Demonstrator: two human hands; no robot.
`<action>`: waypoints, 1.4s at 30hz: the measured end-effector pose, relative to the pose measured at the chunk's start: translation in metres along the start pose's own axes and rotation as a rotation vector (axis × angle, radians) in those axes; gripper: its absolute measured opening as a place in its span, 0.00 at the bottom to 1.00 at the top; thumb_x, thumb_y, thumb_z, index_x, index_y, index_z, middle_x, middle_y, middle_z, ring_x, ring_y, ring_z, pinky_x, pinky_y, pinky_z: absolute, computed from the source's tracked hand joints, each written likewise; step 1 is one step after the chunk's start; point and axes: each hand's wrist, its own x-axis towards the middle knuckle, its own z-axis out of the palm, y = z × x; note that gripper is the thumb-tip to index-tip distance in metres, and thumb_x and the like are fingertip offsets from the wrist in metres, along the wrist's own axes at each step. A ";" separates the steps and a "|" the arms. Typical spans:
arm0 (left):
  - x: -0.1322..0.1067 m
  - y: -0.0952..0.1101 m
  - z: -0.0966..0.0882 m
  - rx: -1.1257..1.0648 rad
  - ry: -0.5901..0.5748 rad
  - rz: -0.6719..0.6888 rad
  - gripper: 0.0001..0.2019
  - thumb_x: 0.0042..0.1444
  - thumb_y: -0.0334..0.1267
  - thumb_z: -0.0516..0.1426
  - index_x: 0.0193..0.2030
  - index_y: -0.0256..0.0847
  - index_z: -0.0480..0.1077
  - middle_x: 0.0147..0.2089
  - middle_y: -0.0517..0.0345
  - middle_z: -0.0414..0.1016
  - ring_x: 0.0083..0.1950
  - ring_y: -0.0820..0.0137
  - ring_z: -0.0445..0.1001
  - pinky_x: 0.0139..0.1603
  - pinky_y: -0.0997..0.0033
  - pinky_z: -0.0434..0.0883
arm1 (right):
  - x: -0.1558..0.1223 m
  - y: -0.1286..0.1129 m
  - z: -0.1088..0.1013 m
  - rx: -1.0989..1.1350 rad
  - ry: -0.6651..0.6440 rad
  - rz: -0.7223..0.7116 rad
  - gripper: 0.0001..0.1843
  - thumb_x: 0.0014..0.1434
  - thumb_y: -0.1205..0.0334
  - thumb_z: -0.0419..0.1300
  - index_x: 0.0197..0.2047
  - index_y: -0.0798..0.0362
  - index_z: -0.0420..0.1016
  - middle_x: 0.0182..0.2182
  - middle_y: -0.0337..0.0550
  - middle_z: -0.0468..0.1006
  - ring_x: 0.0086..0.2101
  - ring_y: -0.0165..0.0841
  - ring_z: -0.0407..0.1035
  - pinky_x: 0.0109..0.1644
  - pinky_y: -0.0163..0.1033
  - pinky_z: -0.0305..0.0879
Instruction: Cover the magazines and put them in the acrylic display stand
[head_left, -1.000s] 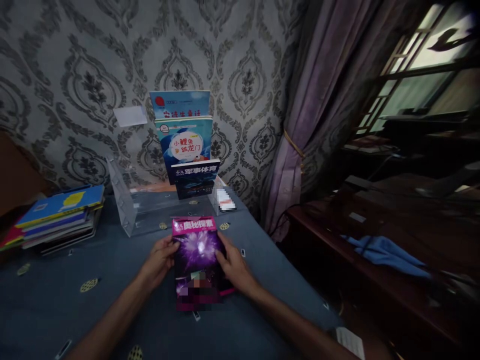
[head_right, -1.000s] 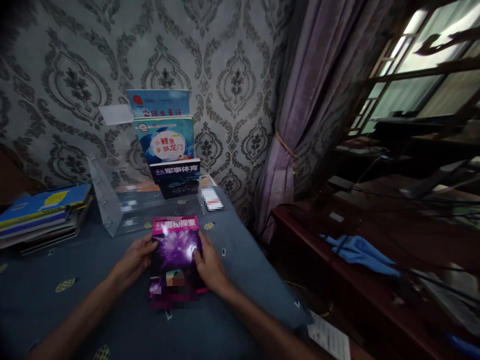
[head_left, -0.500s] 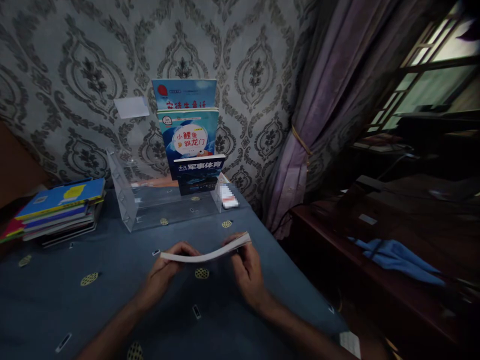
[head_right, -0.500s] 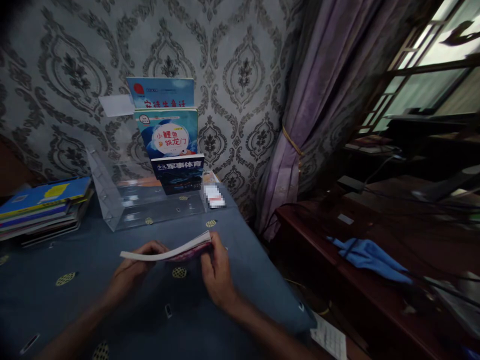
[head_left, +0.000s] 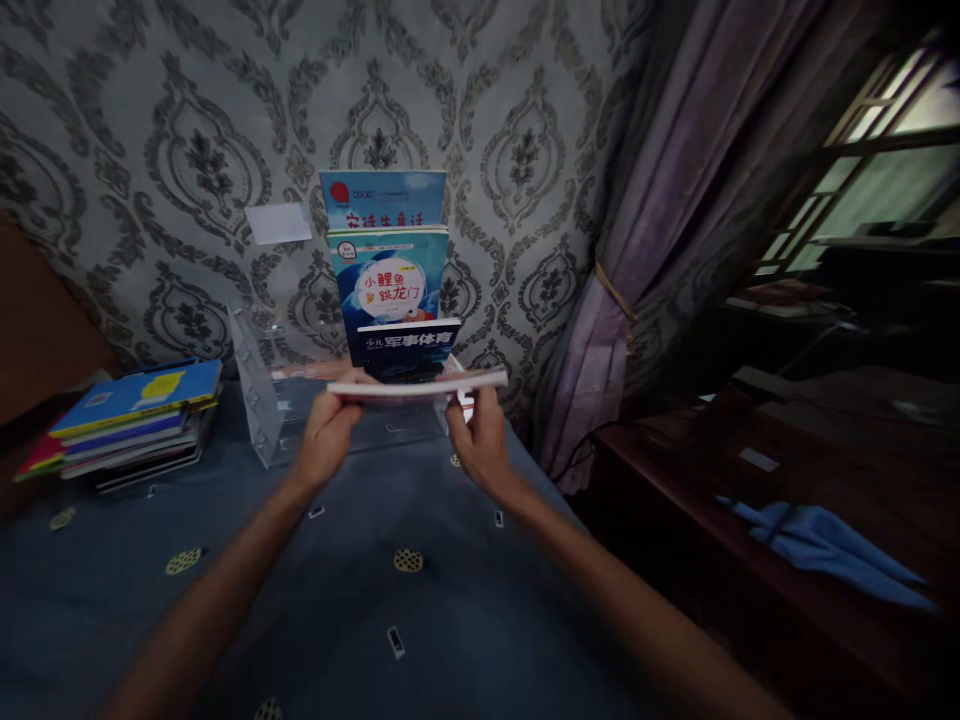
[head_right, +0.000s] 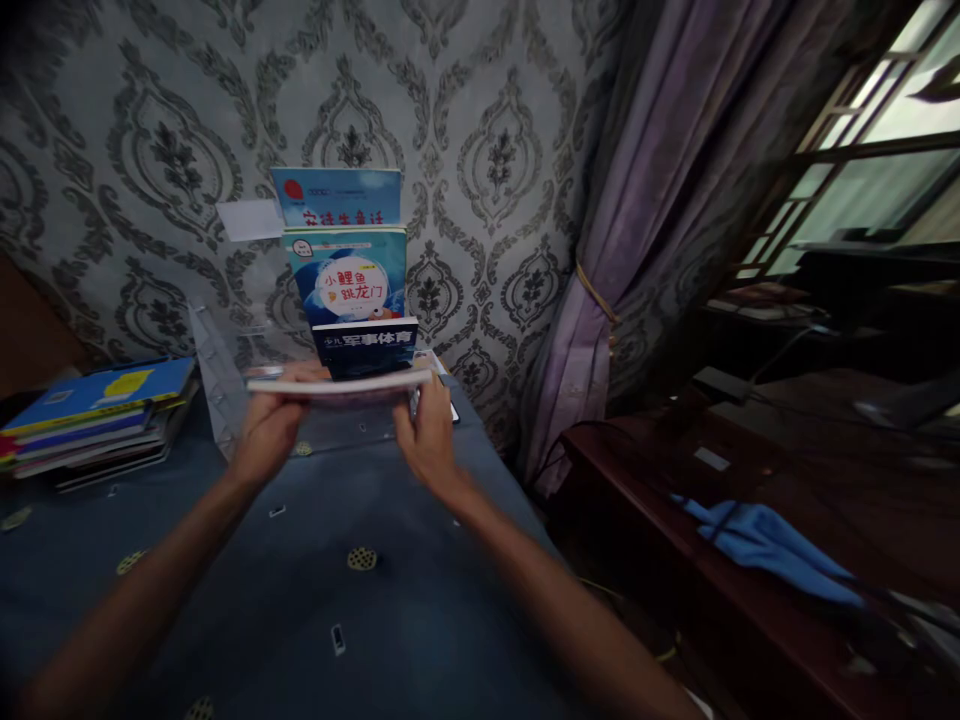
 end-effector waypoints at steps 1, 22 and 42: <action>0.015 0.000 -0.001 0.034 0.042 0.056 0.10 0.46 0.31 0.52 0.34 0.42 0.74 0.32 0.59 0.71 0.37 0.64 0.68 0.43 0.65 0.69 | 0.017 0.003 0.002 0.023 0.081 -0.007 0.13 0.66 0.61 0.47 0.52 0.50 0.63 0.46 0.51 0.73 0.47 0.44 0.68 0.53 0.55 0.68; 0.068 -0.066 0.009 0.562 0.299 0.150 0.16 0.58 0.33 0.52 0.53 0.37 0.64 0.47 0.49 0.73 0.49 0.61 0.73 0.55 0.57 0.71 | 0.095 0.072 0.035 -0.069 0.043 -0.056 0.08 0.53 0.66 0.52 0.39 0.50 0.64 0.36 0.46 0.71 0.36 0.41 0.67 0.42 0.47 0.68; 0.060 -0.064 0.029 1.205 0.118 -0.241 0.08 0.70 0.33 0.45 0.50 0.34 0.62 0.42 0.39 0.79 0.43 0.54 0.80 0.38 0.63 0.71 | 0.089 0.082 0.043 -0.104 0.111 -0.004 0.13 0.60 0.66 0.52 0.44 0.53 0.76 0.35 0.49 0.75 0.36 0.42 0.69 0.43 0.47 0.68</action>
